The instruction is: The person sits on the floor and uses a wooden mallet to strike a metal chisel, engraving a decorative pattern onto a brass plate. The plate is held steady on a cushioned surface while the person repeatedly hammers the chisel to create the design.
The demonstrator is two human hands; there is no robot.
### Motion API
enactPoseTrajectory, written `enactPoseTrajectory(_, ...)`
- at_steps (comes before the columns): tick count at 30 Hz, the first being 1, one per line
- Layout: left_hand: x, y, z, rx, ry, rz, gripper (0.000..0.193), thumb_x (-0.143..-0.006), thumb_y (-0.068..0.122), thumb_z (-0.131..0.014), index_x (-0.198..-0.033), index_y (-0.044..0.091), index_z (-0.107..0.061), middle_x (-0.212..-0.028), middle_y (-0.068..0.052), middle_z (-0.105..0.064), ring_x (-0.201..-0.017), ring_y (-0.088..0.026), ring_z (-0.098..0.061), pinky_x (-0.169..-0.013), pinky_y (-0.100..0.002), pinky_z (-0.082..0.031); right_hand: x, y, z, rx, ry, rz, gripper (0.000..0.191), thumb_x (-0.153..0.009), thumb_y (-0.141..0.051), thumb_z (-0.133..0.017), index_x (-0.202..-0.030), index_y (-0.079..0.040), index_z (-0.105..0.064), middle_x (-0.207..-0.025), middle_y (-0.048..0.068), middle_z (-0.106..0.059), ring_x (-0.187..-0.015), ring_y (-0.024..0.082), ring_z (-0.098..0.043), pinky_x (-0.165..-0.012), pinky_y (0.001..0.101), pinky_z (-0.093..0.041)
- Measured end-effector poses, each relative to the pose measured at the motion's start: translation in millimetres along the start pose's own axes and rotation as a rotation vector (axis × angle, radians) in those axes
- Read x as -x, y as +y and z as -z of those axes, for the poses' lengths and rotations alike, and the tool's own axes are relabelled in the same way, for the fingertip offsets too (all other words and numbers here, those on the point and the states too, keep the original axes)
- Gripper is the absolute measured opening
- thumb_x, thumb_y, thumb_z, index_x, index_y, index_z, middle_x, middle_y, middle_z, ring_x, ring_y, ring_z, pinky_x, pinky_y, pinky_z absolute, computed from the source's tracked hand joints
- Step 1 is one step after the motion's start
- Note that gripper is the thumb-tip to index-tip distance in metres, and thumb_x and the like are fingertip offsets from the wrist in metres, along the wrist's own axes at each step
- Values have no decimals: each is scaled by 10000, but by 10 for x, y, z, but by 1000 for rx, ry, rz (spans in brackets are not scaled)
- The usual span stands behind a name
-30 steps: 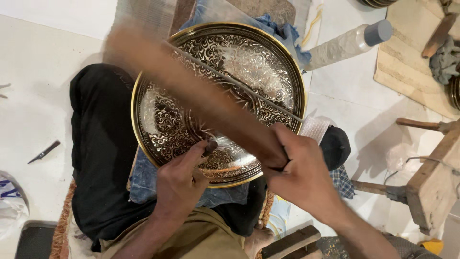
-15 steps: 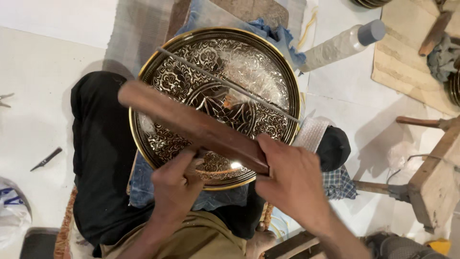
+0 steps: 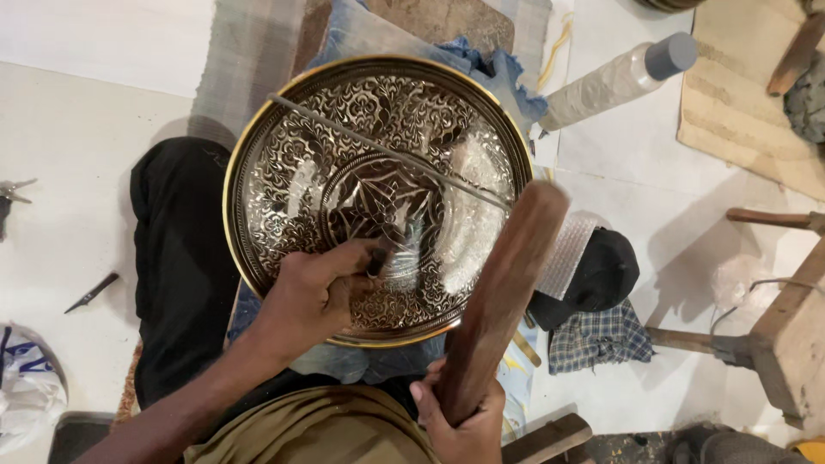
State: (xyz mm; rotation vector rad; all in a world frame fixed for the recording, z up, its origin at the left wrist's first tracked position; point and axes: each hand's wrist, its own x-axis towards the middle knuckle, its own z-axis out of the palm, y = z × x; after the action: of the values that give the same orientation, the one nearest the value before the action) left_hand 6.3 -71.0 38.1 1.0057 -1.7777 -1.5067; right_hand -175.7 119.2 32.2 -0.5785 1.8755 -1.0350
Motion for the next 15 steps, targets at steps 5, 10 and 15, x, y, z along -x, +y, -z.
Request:
enactPoseTrajectory(5, 75, -58, -48, -57, 30, -56, 520, -797, -171, -485, -1248, 19, -663, -1113, -159, -781, -941, -232, -802, -769, -290, -660, -96, -85, 107, 260, -45, 284, 345, -707, -91, -895, -987, 3, -716, -679, 19, -694, -619, 75, -633, -578, 254, -527)
enactPoseTrajectory(10, 116, -111, -58, -179, -8, -18, 568, -722, -125, -592, -1242, 78, -698, -981, -151, -783, -874, -221, -811, -550, -347, -608, -228, -519, 72, 386, -7, 379, 347, -714, -102, -874, -986, 17, -696, -730, 49, -730, -646, 92, -670, -587, 270, -549)
enactPoseTrajectory(15, 170, -88, -83, -321, 68, -130, 531, -749, -98, -600, -1213, 119, -739, -878, -157, -769, -638, -305, -731, -604, -406, -589, -360, -830, 71, 484, -14, 464, 318, -744, -88, -846, -1012, 7, -703, -745, 82, -769, -634, 124, -702, -588, 278, -549)
